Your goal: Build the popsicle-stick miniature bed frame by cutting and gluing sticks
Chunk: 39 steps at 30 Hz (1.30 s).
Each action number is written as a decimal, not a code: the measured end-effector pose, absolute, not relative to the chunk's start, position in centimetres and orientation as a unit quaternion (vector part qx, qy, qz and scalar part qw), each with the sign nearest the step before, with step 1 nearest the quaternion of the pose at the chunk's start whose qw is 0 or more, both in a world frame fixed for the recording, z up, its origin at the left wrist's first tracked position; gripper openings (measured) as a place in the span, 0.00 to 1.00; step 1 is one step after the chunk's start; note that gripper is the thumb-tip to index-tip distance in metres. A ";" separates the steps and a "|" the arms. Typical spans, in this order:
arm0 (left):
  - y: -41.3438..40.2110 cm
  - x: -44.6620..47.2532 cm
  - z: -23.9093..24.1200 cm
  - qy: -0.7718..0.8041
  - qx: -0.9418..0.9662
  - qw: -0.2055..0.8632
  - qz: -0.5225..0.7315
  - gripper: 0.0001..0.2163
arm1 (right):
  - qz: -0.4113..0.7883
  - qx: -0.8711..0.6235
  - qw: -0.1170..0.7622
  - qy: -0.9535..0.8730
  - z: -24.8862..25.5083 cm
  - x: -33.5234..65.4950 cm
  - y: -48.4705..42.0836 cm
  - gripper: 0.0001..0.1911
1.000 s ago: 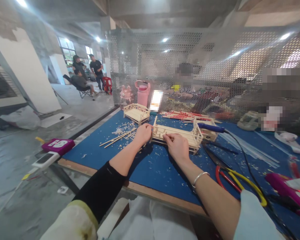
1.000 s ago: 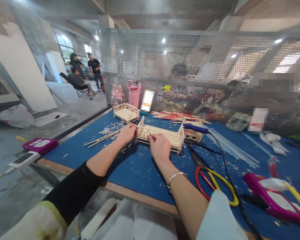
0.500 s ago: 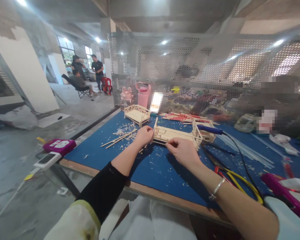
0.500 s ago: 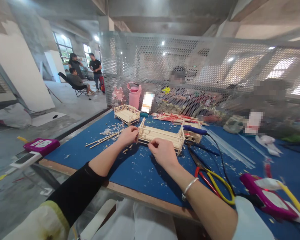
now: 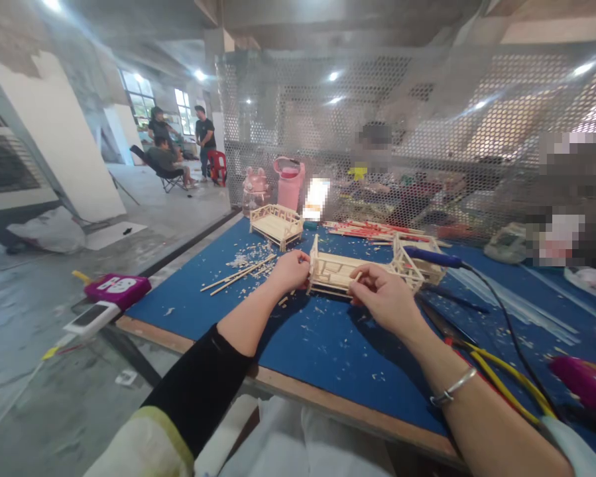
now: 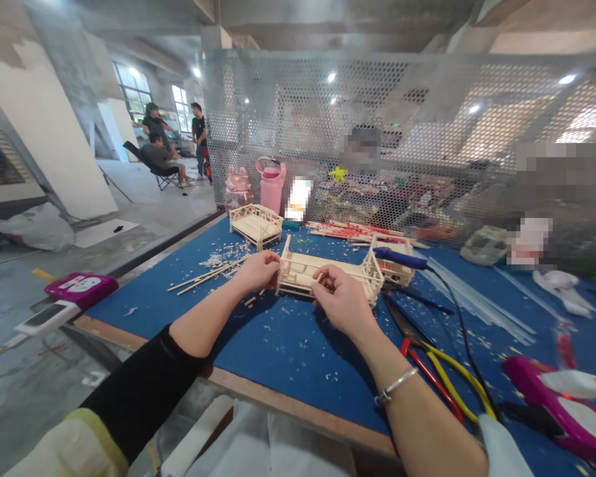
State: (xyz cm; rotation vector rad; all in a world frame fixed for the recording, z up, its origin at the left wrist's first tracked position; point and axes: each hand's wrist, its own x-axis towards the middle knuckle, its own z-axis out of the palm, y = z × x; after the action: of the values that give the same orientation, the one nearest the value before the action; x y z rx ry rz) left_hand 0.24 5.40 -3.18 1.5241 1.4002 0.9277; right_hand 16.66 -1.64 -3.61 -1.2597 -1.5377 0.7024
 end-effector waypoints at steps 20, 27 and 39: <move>5.9 0.9 -2.9 0.573 0.509 0.519 0.378 0.14 | 0.305 -0.569 0.302 -0.701 -2.5 17.8 -1.6 0.07; 5.7 0.6 -2.7 0.588 0.492 0.506 0.394 0.10 | 0.287 -0.614 0.222 -0.701 -2.7 18.7 -1.1 0.08; 5.5 0.6 -2.7 0.566 0.522 0.506 0.388 0.08 | 0.197 -0.530 0.340 -0.751 -2.9 17.9 -0.9 0.10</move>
State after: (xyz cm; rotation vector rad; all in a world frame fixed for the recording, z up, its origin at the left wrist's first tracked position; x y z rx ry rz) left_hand 0.56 5.54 -2.73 1.2588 1.3650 0.9368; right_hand 17.95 -0.94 -2.89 -1.3805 -1.9541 0.5126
